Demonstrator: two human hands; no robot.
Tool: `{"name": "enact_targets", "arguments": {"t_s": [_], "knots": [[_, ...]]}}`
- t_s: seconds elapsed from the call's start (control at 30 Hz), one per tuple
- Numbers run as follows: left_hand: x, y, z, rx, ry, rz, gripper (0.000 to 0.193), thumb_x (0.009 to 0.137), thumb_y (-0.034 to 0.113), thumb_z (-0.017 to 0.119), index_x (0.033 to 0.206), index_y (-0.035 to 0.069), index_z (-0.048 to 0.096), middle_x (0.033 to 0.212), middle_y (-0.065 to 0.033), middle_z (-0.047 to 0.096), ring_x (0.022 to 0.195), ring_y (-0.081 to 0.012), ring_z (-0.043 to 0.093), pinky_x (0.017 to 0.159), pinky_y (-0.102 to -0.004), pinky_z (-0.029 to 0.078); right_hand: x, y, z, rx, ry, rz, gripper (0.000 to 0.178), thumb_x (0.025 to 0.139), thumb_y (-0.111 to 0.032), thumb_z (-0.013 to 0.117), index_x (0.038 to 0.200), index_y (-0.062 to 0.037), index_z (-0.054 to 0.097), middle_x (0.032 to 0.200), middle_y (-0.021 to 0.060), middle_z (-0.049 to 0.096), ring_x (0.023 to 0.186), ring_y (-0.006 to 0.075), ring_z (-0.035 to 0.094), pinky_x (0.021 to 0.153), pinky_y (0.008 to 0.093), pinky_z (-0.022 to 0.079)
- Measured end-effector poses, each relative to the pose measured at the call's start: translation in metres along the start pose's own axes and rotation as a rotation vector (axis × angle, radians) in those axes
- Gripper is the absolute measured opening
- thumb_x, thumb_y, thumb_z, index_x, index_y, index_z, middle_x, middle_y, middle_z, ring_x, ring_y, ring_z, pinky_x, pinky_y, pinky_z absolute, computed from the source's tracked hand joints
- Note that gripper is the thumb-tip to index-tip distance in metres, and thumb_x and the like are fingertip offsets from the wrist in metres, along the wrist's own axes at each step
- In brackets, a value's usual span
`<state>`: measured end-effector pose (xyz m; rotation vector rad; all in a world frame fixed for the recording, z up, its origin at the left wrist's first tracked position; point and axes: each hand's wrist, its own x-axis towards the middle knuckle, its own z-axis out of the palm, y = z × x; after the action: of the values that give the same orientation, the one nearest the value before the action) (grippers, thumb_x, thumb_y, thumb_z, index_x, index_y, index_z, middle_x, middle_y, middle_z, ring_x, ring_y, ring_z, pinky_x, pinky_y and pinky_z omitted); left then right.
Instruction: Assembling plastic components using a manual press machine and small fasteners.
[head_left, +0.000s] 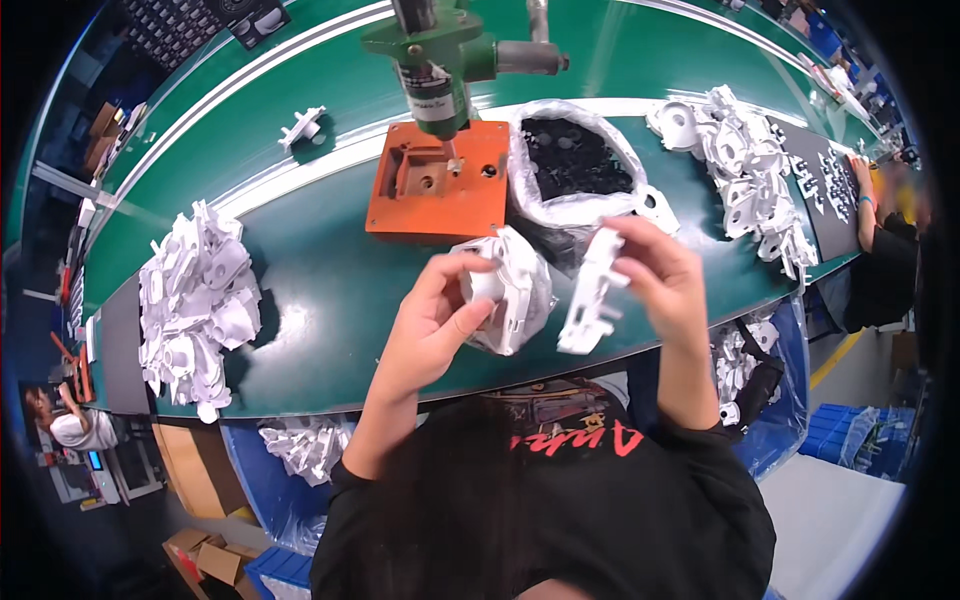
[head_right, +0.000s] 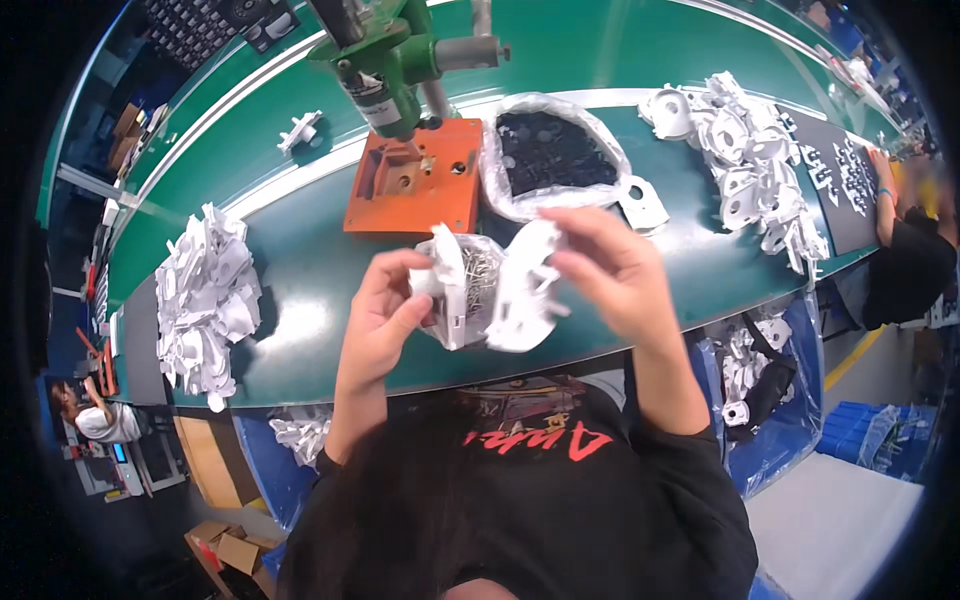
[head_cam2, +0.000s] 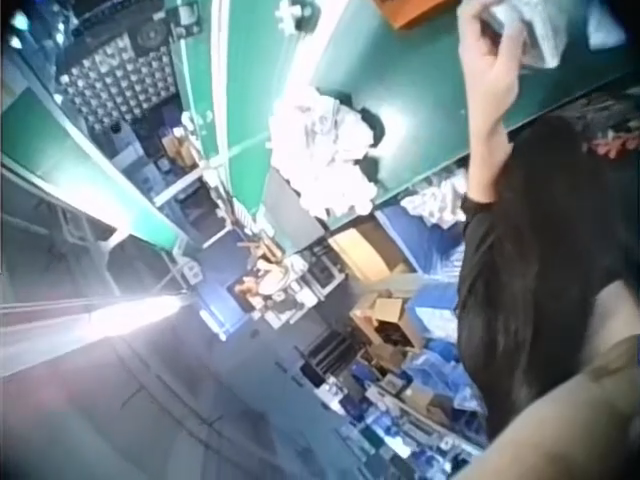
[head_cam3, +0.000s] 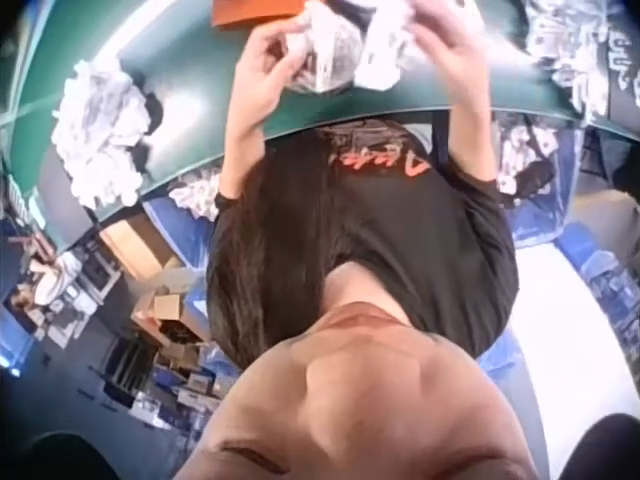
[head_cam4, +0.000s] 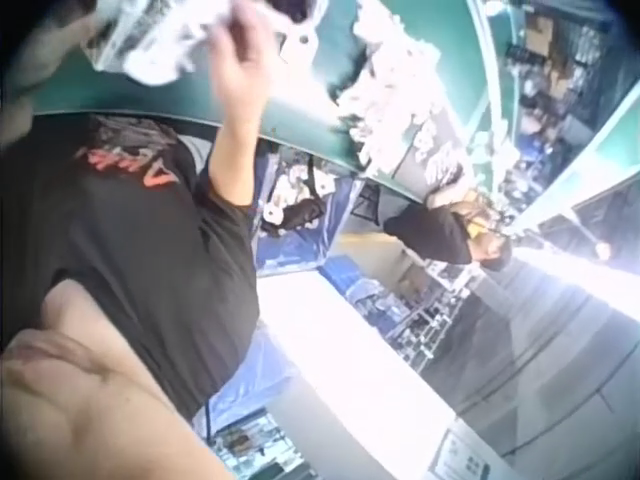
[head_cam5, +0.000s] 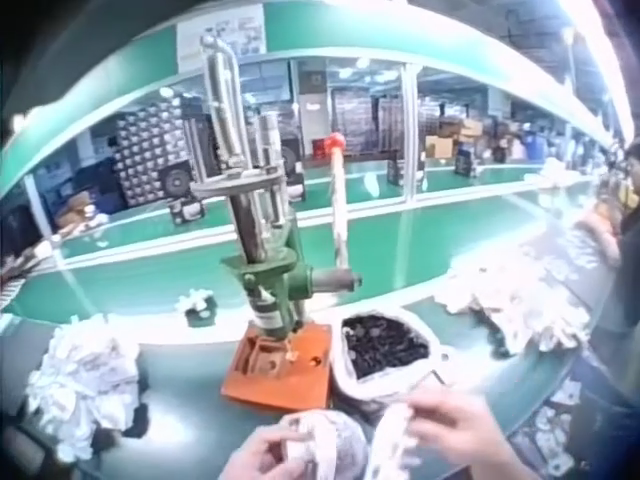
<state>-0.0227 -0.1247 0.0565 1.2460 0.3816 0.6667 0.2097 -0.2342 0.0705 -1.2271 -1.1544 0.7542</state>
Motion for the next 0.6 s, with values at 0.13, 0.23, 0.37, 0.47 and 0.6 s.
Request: {"name": "enact_targets", "arguments": {"t_s": [0.13,0.23,0.37,0.47,0.6], "knots": [[-0.001,0.007,0.009,-0.123,-0.041,-0.007,0.032,0.093,0.017,0.055,0.120,0.005,0.043,0.104,-0.0070,0.057,0.090,-0.0117,0.058,0.071,-0.0245,0.049,-0.001,-0.006,0.038,0.079,-0.079,-0.049,0.036,0.083,0.008,0.056,0.119,0.0047,0.057,0.108,0.0109,0.056,0.095,0.0152,0.057,0.082,0.0243,0.047],[-0.003,0.000,0.012,-0.157,-0.034,-0.047,0.031,0.093,0.016,0.055,0.120,0.005,0.044,0.104,-0.0072,0.058,0.090,-0.0118,0.058,0.069,-0.0246,0.050,0.000,-0.001,0.049,-0.020,-0.067,-0.136,0.036,0.084,0.007,0.055,0.120,0.0051,0.056,0.107,0.0108,0.056,0.095,0.0139,0.057,0.078,0.0228,0.047],[-0.003,-0.009,0.020,-0.199,0.019,0.003,0.028,0.094,0.015,0.055,0.118,0.005,0.044,0.104,-0.0069,0.058,0.089,-0.0119,0.057,0.072,-0.0254,0.048,-0.006,-0.005,0.050,0.009,-0.076,-0.032,0.035,0.085,0.002,0.057,0.120,0.0048,0.057,0.104,0.0100,0.054,0.092,0.0130,0.056,0.074,0.0224,0.047],[-0.003,-0.018,0.020,-0.168,-0.001,-0.022,0.027,0.094,0.015,0.054,0.117,0.005,0.045,0.103,-0.0068,0.058,0.087,-0.0119,0.057,0.073,-0.0262,0.047,-0.008,-0.002,0.049,-0.020,-0.020,0.073,0.034,0.085,0.000,0.058,0.119,0.0048,0.058,0.101,0.0095,0.053,0.091,0.0127,0.055,0.076,0.0227,0.047],[-0.003,-0.016,0.024,-0.136,-0.004,-0.031,0.026,0.094,0.015,0.055,0.116,0.004,0.045,0.101,-0.0065,0.058,0.086,-0.0115,0.056,0.073,-0.0266,0.047,-0.010,0.007,0.050,-0.019,-0.004,0.026,0.036,0.082,0.006,0.059,0.117,-0.0017,0.061,0.105,0.0079,0.053,0.096,0.0116,0.057,0.073,0.0218,0.052]]}}
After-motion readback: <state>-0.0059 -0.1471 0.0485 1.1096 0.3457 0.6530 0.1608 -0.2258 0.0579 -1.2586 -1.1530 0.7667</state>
